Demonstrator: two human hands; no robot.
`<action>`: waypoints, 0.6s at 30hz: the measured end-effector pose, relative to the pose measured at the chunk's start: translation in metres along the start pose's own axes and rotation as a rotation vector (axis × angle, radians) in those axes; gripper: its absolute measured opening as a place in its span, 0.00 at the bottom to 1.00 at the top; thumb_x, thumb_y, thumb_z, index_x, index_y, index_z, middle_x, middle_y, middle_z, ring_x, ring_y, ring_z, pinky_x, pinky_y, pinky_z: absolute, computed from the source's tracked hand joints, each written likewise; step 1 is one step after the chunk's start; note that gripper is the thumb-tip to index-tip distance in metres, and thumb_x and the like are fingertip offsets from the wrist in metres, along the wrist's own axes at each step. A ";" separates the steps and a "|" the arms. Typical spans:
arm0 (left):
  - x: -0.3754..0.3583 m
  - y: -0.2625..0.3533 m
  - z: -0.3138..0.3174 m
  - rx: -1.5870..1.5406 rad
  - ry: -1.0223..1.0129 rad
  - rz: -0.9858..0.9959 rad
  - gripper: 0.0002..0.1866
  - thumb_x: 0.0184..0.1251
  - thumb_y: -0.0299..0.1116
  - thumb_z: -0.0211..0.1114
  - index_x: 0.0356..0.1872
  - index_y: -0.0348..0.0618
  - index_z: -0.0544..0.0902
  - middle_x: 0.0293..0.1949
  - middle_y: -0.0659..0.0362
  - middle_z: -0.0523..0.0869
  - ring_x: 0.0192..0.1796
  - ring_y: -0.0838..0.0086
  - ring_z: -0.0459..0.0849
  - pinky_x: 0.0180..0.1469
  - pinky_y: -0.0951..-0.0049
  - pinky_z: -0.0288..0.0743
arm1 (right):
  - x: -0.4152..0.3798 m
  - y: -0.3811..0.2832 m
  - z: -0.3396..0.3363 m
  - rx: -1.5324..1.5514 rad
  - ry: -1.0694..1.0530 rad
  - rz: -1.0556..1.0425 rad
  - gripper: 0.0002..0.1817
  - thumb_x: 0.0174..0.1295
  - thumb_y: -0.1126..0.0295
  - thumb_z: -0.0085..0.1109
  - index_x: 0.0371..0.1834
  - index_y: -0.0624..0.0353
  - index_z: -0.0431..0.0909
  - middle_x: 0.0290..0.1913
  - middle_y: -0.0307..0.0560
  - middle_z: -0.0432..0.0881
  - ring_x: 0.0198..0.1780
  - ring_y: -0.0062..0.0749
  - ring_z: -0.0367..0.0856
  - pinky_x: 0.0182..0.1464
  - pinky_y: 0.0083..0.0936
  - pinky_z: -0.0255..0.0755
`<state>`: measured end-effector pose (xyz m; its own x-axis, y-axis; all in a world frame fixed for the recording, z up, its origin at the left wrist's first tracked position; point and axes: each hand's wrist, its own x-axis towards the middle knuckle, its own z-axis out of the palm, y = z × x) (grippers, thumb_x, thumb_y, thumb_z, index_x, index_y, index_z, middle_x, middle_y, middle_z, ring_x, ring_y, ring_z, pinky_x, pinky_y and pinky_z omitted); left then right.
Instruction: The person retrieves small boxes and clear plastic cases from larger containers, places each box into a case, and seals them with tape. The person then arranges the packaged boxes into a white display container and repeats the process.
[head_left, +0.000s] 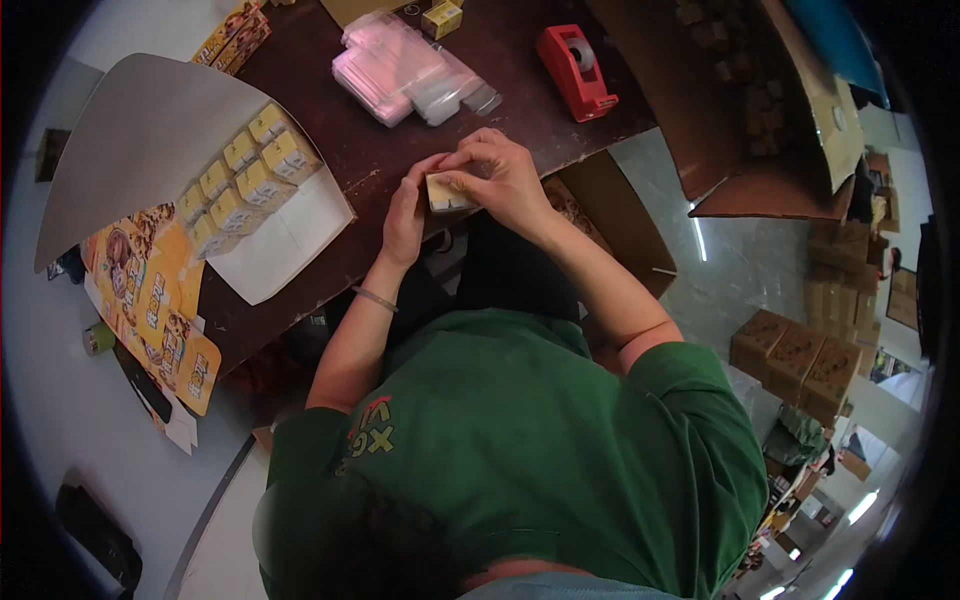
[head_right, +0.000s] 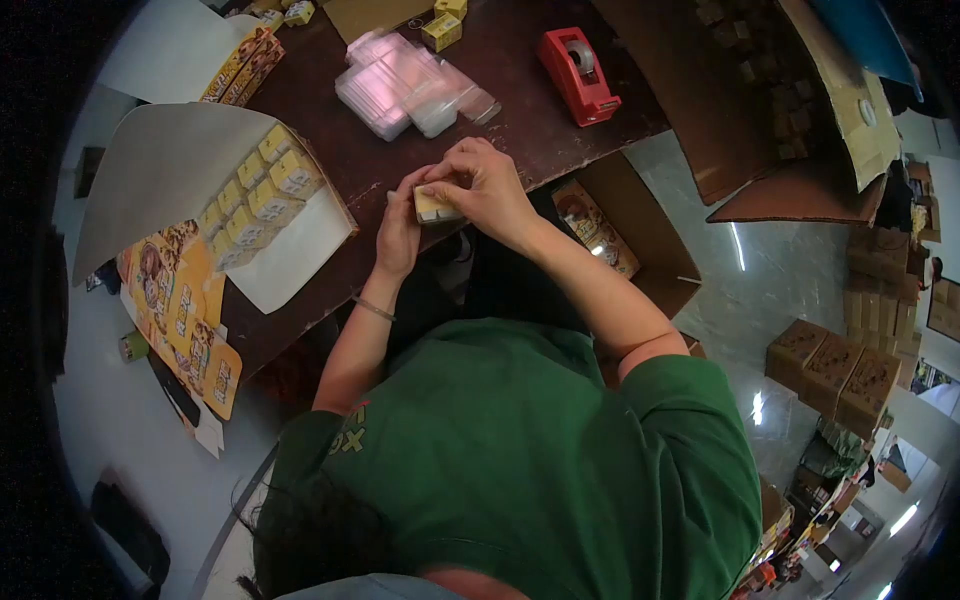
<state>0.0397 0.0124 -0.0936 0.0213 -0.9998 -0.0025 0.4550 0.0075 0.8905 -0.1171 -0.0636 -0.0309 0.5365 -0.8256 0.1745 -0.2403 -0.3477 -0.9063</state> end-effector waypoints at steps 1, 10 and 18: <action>-0.003 0.003 -0.004 -0.056 -0.079 -0.014 0.26 0.67 0.34 0.67 0.64 0.38 0.74 0.57 0.57 0.80 0.61 0.74 0.76 0.64 0.72 0.68 | 0.000 0.003 0.001 0.033 0.014 0.021 0.11 0.55 0.69 0.74 0.37 0.62 0.83 0.35 0.40 0.78 0.40 0.23 0.76 0.43 0.21 0.72; -0.009 -0.021 0.041 0.760 0.280 0.358 0.32 0.59 0.25 0.71 0.66 0.38 0.70 0.65 0.50 0.75 0.67 0.61 0.75 0.68 0.63 0.67 | -0.013 -0.017 -0.004 -0.339 0.086 0.223 0.31 0.54 0.49 0.73 0.49 0.62 0.74 0.46 0.57 0.78 0.39 0.53 0.82 0.43 0.43 0.78; 0.040 -0.005 0.059 0.386 0.062 0.104 0.27 0.67 0.28 0.63 0.66 0.36 0.69 0.60 0.53 0.77 0.64 0.67 0.75 0.68 0.66 0.67 | -0.013 0.018 -0.061 -0.455 -0.124 -0.317 0.36 0.49 0.79 0.64 0.67 0.55 0.68 0.68 0.60 0.68 0.65 0.57 0.71 0.62 0.44 0.73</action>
<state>-0.0142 -0.0291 -0.0714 0.1087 -0.9909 0.0794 0.0802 0.0883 0.9929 -0.1781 -0.0862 -0.0258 0.7237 -0.6008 0.3397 -0.3617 -0.7493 -0.5547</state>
